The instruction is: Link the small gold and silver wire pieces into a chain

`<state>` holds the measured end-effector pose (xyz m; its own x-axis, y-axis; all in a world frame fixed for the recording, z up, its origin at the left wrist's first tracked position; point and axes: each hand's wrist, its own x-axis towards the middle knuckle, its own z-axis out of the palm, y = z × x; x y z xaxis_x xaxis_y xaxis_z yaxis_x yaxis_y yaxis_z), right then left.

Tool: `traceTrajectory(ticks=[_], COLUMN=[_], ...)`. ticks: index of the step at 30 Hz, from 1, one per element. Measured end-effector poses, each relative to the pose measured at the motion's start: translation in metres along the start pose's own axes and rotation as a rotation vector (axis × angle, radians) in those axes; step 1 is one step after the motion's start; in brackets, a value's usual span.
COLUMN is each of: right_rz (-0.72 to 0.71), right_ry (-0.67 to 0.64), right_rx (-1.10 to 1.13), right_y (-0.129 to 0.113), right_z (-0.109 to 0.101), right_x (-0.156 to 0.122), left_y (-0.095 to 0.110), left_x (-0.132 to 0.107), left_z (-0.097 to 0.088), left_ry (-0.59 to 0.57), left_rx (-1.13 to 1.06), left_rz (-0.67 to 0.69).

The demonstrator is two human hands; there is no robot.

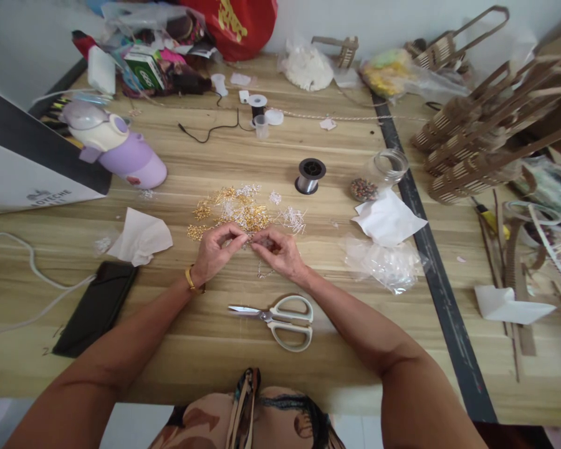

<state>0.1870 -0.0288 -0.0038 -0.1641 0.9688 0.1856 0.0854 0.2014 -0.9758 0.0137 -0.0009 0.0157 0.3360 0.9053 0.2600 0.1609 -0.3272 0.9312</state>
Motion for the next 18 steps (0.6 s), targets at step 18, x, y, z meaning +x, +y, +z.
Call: traceTrajectory(ticks=[18], right_rz=[-0.037], right_ry=[0.068], right_rx=[-0.009], right_y=[-0.018], right_z=[-0.003], right_x=[0.001], left_y=[-0.003], left_x=[0.002], left_z=[0.000], left_ry=[-0.281], left_rx=[-0.129], left_rz=[-0.144])
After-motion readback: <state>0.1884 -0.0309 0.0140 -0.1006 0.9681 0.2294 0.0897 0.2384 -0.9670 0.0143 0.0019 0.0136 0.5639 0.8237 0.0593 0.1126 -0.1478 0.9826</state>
